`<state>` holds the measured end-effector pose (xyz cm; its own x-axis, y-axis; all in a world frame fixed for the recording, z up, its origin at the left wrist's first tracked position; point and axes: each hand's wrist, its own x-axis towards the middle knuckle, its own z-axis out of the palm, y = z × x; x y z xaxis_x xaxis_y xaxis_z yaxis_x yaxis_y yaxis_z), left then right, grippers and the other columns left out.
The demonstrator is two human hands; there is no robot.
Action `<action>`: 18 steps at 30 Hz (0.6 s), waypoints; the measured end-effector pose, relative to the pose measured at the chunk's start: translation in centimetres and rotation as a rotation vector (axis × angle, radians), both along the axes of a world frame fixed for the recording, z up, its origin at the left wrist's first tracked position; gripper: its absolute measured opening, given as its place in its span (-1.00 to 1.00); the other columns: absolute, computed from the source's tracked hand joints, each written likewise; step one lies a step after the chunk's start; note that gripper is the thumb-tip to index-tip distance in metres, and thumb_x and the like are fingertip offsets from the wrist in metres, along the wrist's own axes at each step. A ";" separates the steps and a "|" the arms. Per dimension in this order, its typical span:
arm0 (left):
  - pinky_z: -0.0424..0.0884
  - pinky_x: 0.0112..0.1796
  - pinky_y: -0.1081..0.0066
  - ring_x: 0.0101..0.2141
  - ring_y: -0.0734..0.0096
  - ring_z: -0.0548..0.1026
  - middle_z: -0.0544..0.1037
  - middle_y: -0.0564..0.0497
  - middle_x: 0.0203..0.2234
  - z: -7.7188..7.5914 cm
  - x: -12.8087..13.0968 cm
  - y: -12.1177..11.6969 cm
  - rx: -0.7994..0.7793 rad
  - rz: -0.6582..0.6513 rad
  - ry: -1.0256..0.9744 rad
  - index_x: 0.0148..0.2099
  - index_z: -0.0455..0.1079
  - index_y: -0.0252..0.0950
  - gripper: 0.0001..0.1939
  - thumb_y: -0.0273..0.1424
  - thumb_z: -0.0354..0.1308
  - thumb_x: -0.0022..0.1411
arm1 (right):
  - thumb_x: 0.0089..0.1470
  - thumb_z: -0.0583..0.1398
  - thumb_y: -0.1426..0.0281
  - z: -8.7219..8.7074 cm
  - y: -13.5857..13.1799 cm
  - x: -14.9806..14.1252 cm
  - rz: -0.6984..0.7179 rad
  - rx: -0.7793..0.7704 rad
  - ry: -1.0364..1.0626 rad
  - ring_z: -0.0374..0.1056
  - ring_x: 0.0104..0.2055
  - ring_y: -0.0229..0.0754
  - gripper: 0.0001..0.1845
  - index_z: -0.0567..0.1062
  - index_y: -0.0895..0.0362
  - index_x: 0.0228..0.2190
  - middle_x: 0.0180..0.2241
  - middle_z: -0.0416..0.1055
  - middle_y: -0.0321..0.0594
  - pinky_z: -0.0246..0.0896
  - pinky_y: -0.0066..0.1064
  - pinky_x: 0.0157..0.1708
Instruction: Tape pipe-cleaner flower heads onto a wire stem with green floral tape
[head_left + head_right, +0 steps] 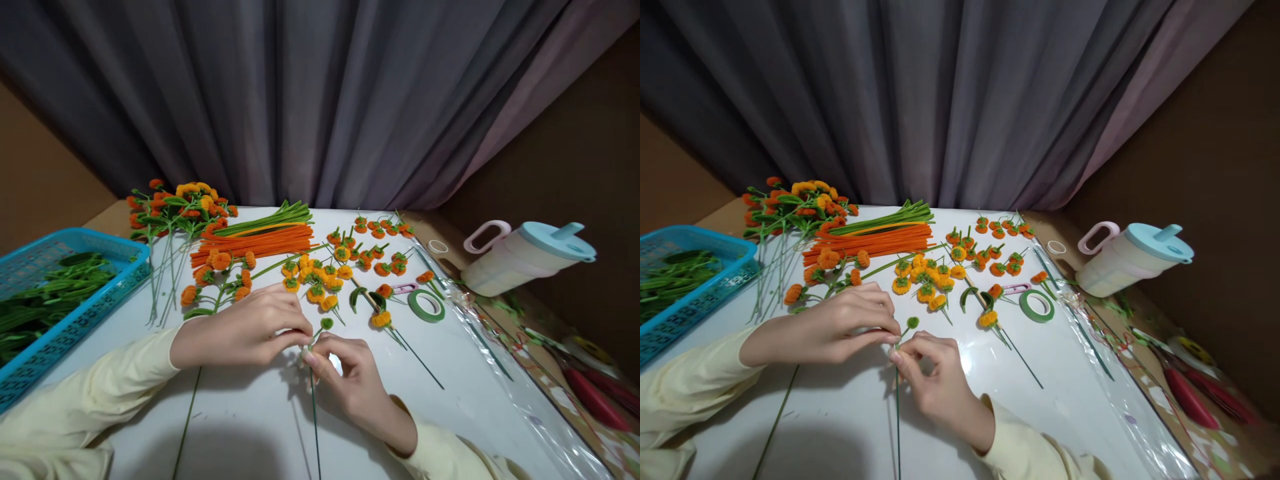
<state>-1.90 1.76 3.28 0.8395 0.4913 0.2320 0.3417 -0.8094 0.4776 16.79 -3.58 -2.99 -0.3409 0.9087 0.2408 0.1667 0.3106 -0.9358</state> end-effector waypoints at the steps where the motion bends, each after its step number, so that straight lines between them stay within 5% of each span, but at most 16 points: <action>1: 0.23 -0.30 0.44 -0.40 0.43 0.40 0.50 -0.02 -0.46 -0.2 0.1 0.0 -0.016 0.015 -0.021 -0.27 0.46 -0.35 -0.79 -0.46 0.00 0.31 | 0.13 0.14 0.36 0.1 0.0 -0.1 -0.010 0.010 -0.009 0.22 -0.56 -0.30 -0.69 0.41 0.19 -0.61 -0.63 0.33 -0.28 0.13 -0.48 -0.47; 10: 0.19 -0.35 0.35 -0.40 0.33 0.35 0.48 -0.04 -0.49 -0.7 0.6 -1.3 0.166 0.003 0.080 -0.24 0.45 -0.34 -0.75 -0.45 -0.06 0.33 | 0.12 0.11 0.40 0.2 -0.4 -0.4 -0.059 0.061 -0.081 0.19 -0.60 -0.33 -0.65 0.34 0.16 -0.67 -0.68 0.31 -0.32 0.09 -0.52 -0.54; 18: 0.29 -0.31 0.48 -0.33 0.41 0.46 0.53 -0.03 -0.36 -0.1 0.3 -0.5 -0.197 -0.002 0.086 -0.12 0.44 -0.31 -0.76 -0.40 -0.06 0.36 | 0.13 0.11 0.37 0.3 -0.3 -0.4 -0.080 0.041 -0.106 0.21 -0.59 -0.32 -0.66 0.38 0.16 -0.65 -0.67 0.32 -0.32 0.11 -0.52 -0.52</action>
